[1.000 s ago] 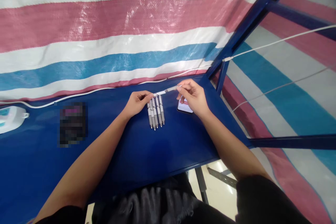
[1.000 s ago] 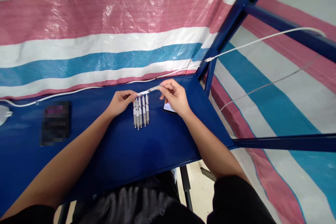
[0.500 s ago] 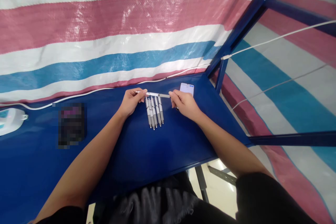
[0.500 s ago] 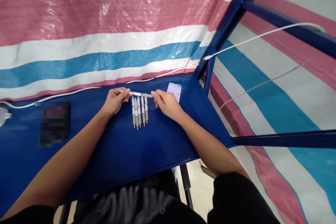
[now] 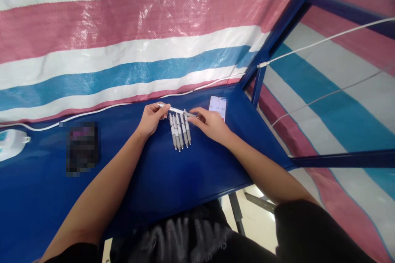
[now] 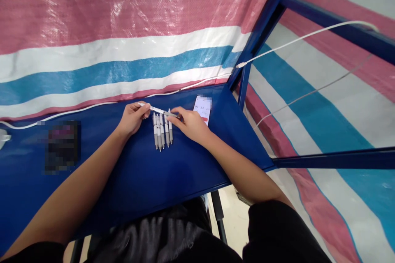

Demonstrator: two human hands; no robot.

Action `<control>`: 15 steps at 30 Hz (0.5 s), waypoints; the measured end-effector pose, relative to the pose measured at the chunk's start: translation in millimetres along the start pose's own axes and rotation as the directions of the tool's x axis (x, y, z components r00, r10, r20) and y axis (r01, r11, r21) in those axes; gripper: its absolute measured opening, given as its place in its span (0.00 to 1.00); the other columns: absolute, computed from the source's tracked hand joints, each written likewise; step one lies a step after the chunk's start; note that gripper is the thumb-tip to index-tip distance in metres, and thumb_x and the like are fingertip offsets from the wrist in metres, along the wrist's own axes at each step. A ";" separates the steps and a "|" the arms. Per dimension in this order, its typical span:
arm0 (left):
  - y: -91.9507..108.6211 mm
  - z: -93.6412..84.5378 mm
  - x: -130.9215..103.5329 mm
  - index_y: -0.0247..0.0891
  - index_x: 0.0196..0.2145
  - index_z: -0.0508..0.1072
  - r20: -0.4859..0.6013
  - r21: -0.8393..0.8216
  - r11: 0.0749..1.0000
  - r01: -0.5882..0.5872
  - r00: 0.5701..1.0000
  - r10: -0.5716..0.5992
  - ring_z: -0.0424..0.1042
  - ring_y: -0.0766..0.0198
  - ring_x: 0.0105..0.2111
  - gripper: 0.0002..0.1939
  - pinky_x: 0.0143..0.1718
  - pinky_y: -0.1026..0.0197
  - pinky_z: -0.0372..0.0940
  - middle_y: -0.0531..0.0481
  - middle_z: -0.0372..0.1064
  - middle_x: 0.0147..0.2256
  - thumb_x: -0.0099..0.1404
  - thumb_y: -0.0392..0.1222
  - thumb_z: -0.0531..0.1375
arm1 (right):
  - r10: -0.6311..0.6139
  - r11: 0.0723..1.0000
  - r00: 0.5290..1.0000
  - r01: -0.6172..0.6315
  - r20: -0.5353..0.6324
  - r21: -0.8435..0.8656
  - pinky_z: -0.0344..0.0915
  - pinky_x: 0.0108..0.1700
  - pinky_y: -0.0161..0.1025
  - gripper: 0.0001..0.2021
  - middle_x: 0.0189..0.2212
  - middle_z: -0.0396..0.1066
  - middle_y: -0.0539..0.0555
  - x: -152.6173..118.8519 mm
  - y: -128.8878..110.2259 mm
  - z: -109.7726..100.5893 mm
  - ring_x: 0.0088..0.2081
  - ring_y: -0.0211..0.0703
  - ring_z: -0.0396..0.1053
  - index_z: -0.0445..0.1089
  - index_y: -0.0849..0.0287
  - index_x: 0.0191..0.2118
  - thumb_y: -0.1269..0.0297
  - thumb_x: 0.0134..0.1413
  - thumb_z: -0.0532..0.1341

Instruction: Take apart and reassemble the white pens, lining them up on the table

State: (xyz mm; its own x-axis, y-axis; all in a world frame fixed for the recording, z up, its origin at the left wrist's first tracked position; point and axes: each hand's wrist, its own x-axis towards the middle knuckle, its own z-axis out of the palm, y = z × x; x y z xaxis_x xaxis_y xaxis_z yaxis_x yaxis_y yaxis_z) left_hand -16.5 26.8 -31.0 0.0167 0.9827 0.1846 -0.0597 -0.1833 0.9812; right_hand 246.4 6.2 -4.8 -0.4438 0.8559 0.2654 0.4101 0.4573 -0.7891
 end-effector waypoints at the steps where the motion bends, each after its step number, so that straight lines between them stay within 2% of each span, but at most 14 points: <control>1: 0.0 0.4 0.0 0.39 0.23 0.77 -0.008 0.000 1.000 0.000 1.000 0.000 0.58 0.69 0.22 0.27 0.27 0.61 0.53 0.53 0.65 0.20 0.60 0.63 0.77 | -0.014 1.000 1.000 0.014 -0.014 0.007 0.64 0.36 0.39 0.20 0.32 0.77 0.50 0.4 1.5 0.2 0.30 0.42 0.71 0.73 0.56 0.48 0.42 0.73 0.63; 3: 0.3 1.4 0.0 0.39 0.24 0.77 -0.014 0.002 1.000 0.002 1.000 -0.002 0.58 0.69 0.22 0.27 0.27 0.61 0.53 0.53 0.65 0.20 0.60 0.63 0.78 | -0.027 1.000 0.999 0.027 -0.020 -0.003 0.65 0.37 0.39 0.18 0.33 0.78 0.51 0.8 3.7 1.1 0.30 0.42 0.72 0.72 0.56 0.48 0.44 0.74 0.63; 6: 1.7 2.8 0.0 0.39 0.23 0.77 -0.006 0.015 1.000 0.009 1.000 -0.009 0.59 0.68 0.22 0.27 0.26 0.61 0.54 0.52 0.66 0.21 0.58 0.65 0.78 | -0.016 0.996 1.000 0.017 0.002 -0.084 0.66 0.40 0.41 0.21 0.31 0.78 0.53 0.2 3.7 2.6 0.33 0.45 0.74 0.73 0.55 0.38 0.48 0.81 0.54; 7: 2.3 3.3 0.0 0.39 0.24 0.77 -0.005 0.020 1.000 0.012 1.000 -0.012 0.59 0.68 0.22 0.28 0.26 0.61 0.54 0.52 0.66 0.21 0.58 0.65 0.78 | -0.020 0.994 1.000 0.019 -0.006 -0.109 0.67 0.42 0.43 0.21 0.32 0.79 0.54 -0.3 2.8 3.0 0.34 0.46 0.75 0.75 0.56 0.39 0.48 0.81 0.54; 10: 3.6 4.0 -0.2 0.39 0.23 0.77 -0.010 0.032 0.999 0.019 1.000 -0.018 0.59 0.68 0.22 0.29 0.26 0.61 0.55 0.52 0.66 0.20 0.57 0.67 0.78 | -0.068 0.988 0.996 0.059 -0.059 -0.143 0.69 0.45 0.44 0.16 0.40 0.82 0.57 -2.3 -1.4 3.2 0.39 0.49 0.76 0.76 0.56 0.51 0.48 0.76 0.63; 11: 3.8 4.0 -0.3 0.39 0.23 0.76 -0.012 0.033 0.999 0.017 1.000 -0.017 0.59 0.68 0.22 0.29 0.26 0.61 0.55 0.52 0.66 0.20 0.57 0.67 0.77 | -0.076 0.986 0.995 0.066 -0.058 -0.151 0.69 0.45 0.44 0.15 0.40 0.82 0.57 -3.0 -3.0 2.9 0.39 0.49 0.76 0.76 0.56 0.51 0.49 0.75 0.64; 12: 3.9 3.8 -0.3 0.39 0.22 0.76 -0.011 0.033 0.999 0.016 1.000 -0.016 0.59 0.68 0.22 0.30 0.26 0.61 0.55 0.52 0.66 0.20 0.57 0.67 0.77 | -0.070 0.985 0.997 0.063 -0.043 -0.160 0.69 0.45 0.44 0.14 0.38 0.81 0.56 -3.6 -4.5 2.4 0.38 0.48 0.75 0.76 0.56 0.47 0.51 0.77 0.62; 14: 3.9 3.2 -0.1 0.38 0.22 0.75 -0.003 0.031 0.999 0.019 1.000 -0.019 0.60 0.68 0.22 0.30 0.26 0.61 0.55 0.52 0.66 0.20 0.57 0.67 0.77 | -0.034 0.986 0.999 0.033 -0.005 -0.163 0.67 0.44 0.44 0.18 0.33 0.79 0.54 -4.2 -6.7 1.3 0.35 0.46 0.74 0.74 0.55 0.39 0.53 0.81 0.55; 15: 4.0 2.8 0.2 0.38 0.22 0.75 0.001 0.026 0.999 0.023 1.000 -0.023 0.60 0.68 0.22 0.30 0.26 0.61 0.55 0.52 0.66 0.20 0.58 0.66 0.77 | -0.016 0.989 1.000 0.016 0.004 -0.149 0.67 0.44 0.44 0.20 0.31 0.78 0.53 -4.1 -7.2 0.9 0.34 0.46 0.74 0.74 0.55 0.39 0.53 0.82 0.53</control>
State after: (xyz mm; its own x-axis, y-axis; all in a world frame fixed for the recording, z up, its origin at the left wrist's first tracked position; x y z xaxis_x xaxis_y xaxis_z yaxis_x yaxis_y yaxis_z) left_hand -13.9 26.1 -26.9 0.0191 0.9866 0.1619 -0.0332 -0.1612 0.9864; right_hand 244.5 -0.8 -0.7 -0.4537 0.8475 0.2754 0.5173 0.5021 -0.6931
